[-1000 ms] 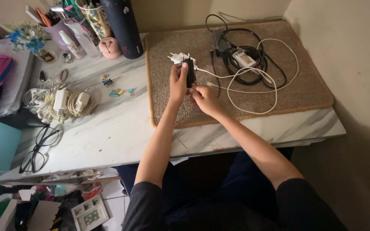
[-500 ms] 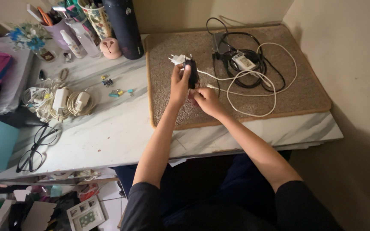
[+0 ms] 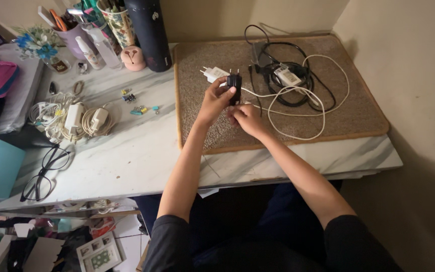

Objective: The person organizes several power adapters and cables on a table. They coil a black cable around its adapter, then coil a white cable around its adapter, and finally untangle and coil a pair of white earphones. The items are handled one at a time and placed back on the table.

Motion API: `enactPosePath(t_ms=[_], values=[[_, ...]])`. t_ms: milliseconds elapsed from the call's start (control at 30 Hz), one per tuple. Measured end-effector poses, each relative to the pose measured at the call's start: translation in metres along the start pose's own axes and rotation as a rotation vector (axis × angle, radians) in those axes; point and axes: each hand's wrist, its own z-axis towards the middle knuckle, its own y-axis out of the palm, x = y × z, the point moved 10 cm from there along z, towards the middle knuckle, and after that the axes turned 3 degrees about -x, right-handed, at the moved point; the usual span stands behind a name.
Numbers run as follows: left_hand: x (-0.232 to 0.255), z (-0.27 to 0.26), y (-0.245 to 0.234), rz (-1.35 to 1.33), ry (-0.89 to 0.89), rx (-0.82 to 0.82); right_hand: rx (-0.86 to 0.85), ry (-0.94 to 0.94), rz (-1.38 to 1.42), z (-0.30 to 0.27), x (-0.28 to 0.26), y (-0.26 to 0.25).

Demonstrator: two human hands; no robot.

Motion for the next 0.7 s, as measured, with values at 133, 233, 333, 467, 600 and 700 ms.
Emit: enactPosePath(t_ms=[133,233,333,467,600,700], values=[[0.006,-0.002,0.001,0.043,0.010,-0.018,-0.031,-0.002,0.047,-0.002,-0.005,0.000],[0.007,-0.003,0.003,0.059,-0.002,-0.042,-0.039,-0.014,0.004,-0.003,-0.006,-0.001],[0.008,-0.003,0.008,0.066,-0.002,-0.066,-0.050,-0.033,-0.013,-0.003,-0.007,-0.001],[0.009,-0.005,0.010,0.065,0.014,-0.102,-0.054,0.007,-0.071,-0.005,-0.007,-0.002],[0.008,-0.004,0.011,0.080,0.038,-0.130,-0.070,0.013,-0.089,-0.005,-0.010,-0.002],[0.006,-0.003,0.010,0.121,0.030,-0.127,-0.070,0.012,-0.108,-0.007,-0.011,-0.001]])
